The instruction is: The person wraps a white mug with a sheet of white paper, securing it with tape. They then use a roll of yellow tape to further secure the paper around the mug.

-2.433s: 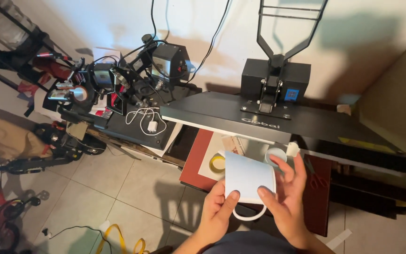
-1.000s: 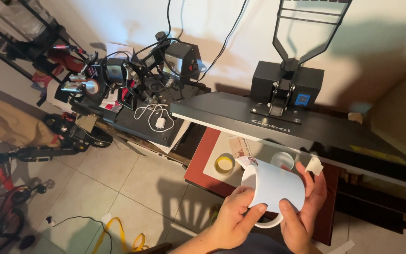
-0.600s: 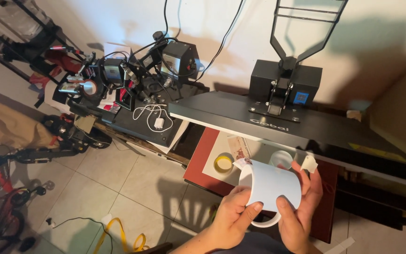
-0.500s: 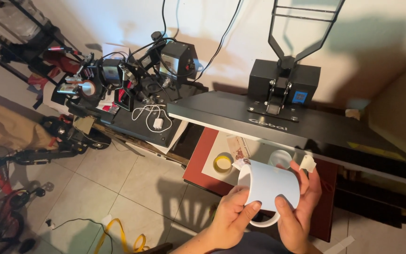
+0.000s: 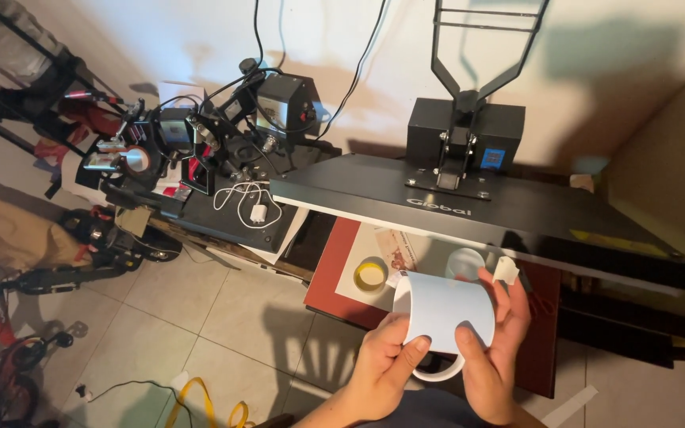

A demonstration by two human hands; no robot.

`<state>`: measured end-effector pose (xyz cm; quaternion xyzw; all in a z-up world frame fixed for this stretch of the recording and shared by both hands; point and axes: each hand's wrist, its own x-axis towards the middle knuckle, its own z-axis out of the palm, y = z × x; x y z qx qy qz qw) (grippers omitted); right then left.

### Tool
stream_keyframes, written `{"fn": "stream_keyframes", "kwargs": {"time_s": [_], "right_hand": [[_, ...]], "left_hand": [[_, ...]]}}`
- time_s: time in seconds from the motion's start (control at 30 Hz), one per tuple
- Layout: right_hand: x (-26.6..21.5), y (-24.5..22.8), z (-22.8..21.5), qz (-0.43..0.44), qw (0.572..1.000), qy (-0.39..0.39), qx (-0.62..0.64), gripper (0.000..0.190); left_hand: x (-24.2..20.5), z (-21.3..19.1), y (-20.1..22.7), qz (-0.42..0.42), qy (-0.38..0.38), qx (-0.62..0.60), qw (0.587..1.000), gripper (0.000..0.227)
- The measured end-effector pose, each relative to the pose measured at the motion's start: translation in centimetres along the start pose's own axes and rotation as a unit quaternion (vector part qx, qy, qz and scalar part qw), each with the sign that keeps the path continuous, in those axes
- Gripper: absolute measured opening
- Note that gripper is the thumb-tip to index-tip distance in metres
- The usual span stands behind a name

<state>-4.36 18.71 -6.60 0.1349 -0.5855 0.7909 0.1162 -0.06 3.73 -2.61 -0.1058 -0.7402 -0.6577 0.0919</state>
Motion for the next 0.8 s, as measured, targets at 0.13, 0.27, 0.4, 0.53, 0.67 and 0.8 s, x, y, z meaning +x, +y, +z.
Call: {"fn": "stream_keyframes", "kwargs": {"time_s": [0.13, 0.27, 0.4, 0.53, 0.67, 0.8], "right_hand": [[0.10, 0.35, -0.04, -0.001, 1.000, 0.007, 0.000, 0.079], [0.30, 0.15, -0.02, -0.002, 0.999, -0.025, 0.039, 0.083], [0.25, 0.36, -0.04, -0.001, 1.000, -0.022, 0.017, 0.089], [0.12, 0.59, 0.04, 0.000, 1.000, -0.014, 0.004, 0.088], [0.03, 0.64, 0.09, 0.003, 1.000, -0.011, 0.003, 0.086], [-0.04, 0.74, 0.14, 0.014, 1.000, -0.002, 0.021, 0.084]], "left_hand": [[0.02, -0.02, -0.11, -0.001, -0.002, -0.011, 1.000, 0.031], [-0.03, 0.06, -0.26, -0.053, 0.033, -0.087, 0.994, 0.037], [0.17, -0.02, 0.17, -0.080, 0.041, -0.138, 0.986, 0.039], [0.24, 0.15, 0.20, -0.075, 0.043, -0.179, 0.980, 0.039], [0.18, 0.21, 0.07, -0.074, 0.045, -0.177, 0.980, 0.039], [0.40, 0.25, 0.46, -0.079, 0.047, -0.171, 0.981, 0.039]]}}
